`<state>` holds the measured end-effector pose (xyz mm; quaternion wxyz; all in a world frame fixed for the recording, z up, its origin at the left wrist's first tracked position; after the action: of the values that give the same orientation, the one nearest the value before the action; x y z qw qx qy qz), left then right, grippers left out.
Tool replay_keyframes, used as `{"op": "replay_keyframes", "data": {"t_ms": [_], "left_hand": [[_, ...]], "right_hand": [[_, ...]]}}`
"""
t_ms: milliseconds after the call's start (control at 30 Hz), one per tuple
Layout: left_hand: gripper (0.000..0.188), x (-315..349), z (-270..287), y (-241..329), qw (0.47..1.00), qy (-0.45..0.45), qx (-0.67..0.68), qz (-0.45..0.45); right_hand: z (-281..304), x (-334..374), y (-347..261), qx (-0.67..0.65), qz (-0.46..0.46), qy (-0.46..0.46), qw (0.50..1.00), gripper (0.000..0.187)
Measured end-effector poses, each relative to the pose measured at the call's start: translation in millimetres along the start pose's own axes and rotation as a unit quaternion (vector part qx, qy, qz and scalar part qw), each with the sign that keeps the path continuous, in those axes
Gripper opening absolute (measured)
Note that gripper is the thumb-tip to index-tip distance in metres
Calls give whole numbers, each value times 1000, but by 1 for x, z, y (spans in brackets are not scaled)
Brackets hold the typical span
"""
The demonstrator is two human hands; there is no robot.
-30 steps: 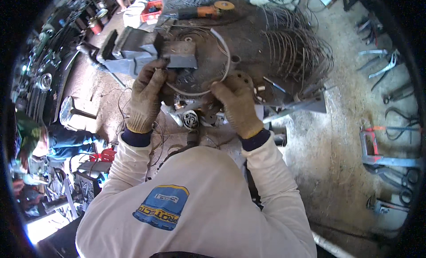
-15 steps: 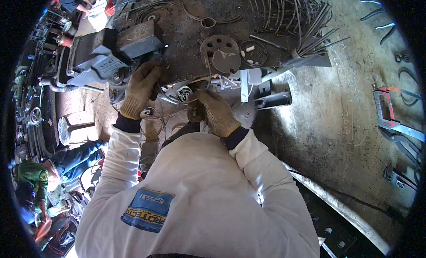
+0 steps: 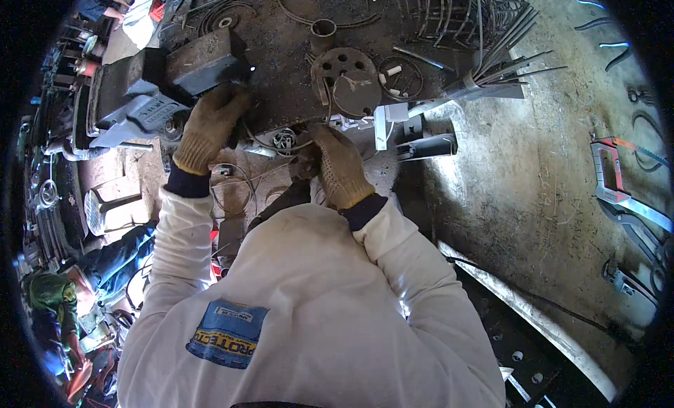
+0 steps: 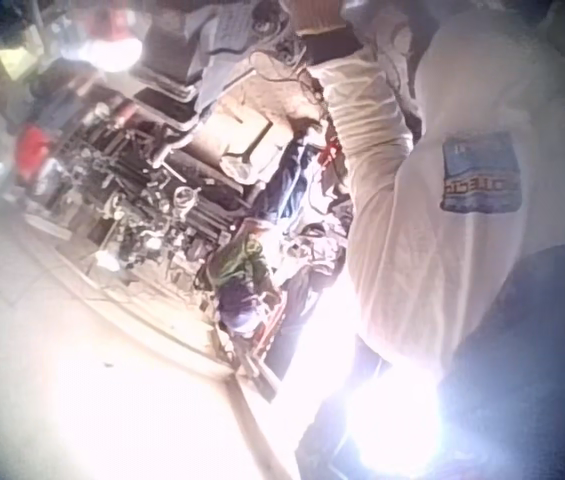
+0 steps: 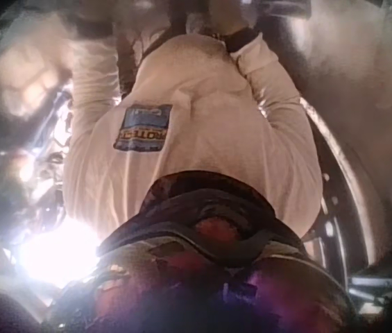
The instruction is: The person bends a metal wire by hand to match the curve of a metal template on a workbench and then picks up a wire-mesh frame.
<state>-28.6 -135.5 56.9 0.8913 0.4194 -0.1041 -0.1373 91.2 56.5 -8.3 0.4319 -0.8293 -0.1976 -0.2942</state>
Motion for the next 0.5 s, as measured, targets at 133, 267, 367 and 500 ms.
{"op": "replay_keyframes", "data": {"t_ms": [133, 267, 367, 500], "left_hand": [[26, 19, -3, 2, 992, -14, 117, 43], [20, 46, -12, -11, 975, 23, 206, 77], [20, 54, -23, -20, 961, 43, 262, 77], [18, 51, -21, -16, 944, 45, 310, 107]], "right_hand": [[3, 1, -3, 36, 27, 4, 999, 28], [9, -3, -4, 75, 37, 13, 996, 29], [16, -5, -6, 86, 37, -20, 995, 29], [17, -6, -7, 85, 54, -26, 995, 30]]}}
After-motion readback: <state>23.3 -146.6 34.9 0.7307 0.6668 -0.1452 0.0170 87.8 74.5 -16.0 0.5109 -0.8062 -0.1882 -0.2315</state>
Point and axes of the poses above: each hand's wrist, its own x-axis away from the middle knuckle, its own z-axis out of the back of the hand, y = z × x, the point moved 6 cm from there along -x, towards the middle knuckle, and after that the axes turned 7 degrees about -z, right-handed, at the moved point
